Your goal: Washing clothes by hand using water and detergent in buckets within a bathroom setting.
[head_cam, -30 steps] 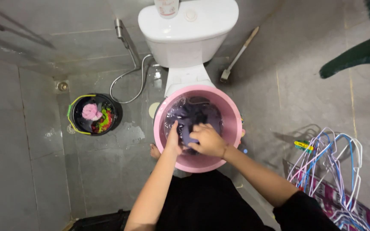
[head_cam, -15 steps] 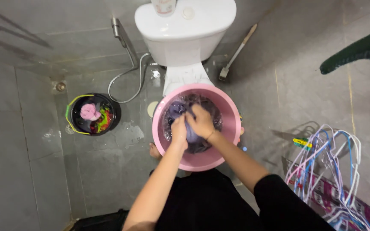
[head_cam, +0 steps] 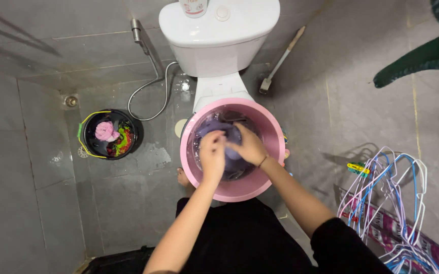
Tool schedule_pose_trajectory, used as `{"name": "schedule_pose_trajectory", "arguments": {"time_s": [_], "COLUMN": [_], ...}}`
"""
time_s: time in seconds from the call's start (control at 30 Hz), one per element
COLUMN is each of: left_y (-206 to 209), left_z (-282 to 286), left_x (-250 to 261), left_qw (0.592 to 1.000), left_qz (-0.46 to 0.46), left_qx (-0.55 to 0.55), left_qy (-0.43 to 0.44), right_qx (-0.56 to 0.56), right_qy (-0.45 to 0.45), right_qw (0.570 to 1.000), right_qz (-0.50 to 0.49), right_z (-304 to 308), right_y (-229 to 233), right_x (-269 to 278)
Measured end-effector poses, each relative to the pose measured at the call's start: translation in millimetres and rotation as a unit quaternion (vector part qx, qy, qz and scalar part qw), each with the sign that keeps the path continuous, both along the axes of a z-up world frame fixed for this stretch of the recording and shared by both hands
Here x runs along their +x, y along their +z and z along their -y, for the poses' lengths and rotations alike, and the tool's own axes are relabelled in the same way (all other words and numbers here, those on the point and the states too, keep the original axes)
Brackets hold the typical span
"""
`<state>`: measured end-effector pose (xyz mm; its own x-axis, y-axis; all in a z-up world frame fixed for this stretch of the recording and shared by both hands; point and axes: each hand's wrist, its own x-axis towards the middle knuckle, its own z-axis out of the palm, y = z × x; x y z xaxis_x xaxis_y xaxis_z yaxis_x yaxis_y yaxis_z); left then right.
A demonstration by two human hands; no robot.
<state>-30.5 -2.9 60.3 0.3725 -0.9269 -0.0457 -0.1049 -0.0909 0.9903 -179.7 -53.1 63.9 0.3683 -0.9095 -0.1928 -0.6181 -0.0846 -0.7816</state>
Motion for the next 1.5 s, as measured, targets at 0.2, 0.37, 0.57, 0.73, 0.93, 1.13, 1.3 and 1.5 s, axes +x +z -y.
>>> {"name": "schedule_pose_trajectory", "arguments": {"time_s": [0.2,0.37,0.57,0.73,0.93,1.13,1.3,1.5], "left_y": [-2.7,-209.1,-116.8,-141.8,-107.5,-101.1,-95.4,-78.9], "left_z": [8.7,-33.8,-3.4,-14.3,-9.6,-2.7,2.2,5.9], "left_x": [23.8,1.5,-15.5,-4.8,-6.7,42.7,51.8,49.3], "left_qw": [0.716,0.724,0.84,0.83,0.914,0.889,0.952,0.944], "left_qz": [-0.532,-0.588,-0.447,-0.463,-0.301,-0.261,0.226,0.175], "left_qx": [0.448,0.36,0.292,0.303,0.272,0.377,0.192,0.229], "left_qy": [0.06,-0.026,0.101,0.072,0.011,-0.003,-0.079,-0.161], "right_qx": [-0.141,-0.351,-0.196,-0.327,-0.057,-0.113,-0.128,-0.162], "right_qy": [-0.036,0.127,-0.006,0.13,-0.076,0.097,0.227,0.128], "right_qw": [0.989,0.921,0.978,0.928,0.995,0.971,0.949,0.964], "right_qz": [-0.001,0.111,0.07,0.121,-0.03,0.188,0.175,0.17], "right_z": [-33.5,-57.6,-19.6,-41.0,1.3,18.5,3.2,-0.5], "right_y": [74.6,78.6,-9.1,40.5,22.7,146.2,221.4,246.5], "right_x": [41.4,51.0,39.2,50.9,27.1,-9.8,-18.4,-33.6]}}
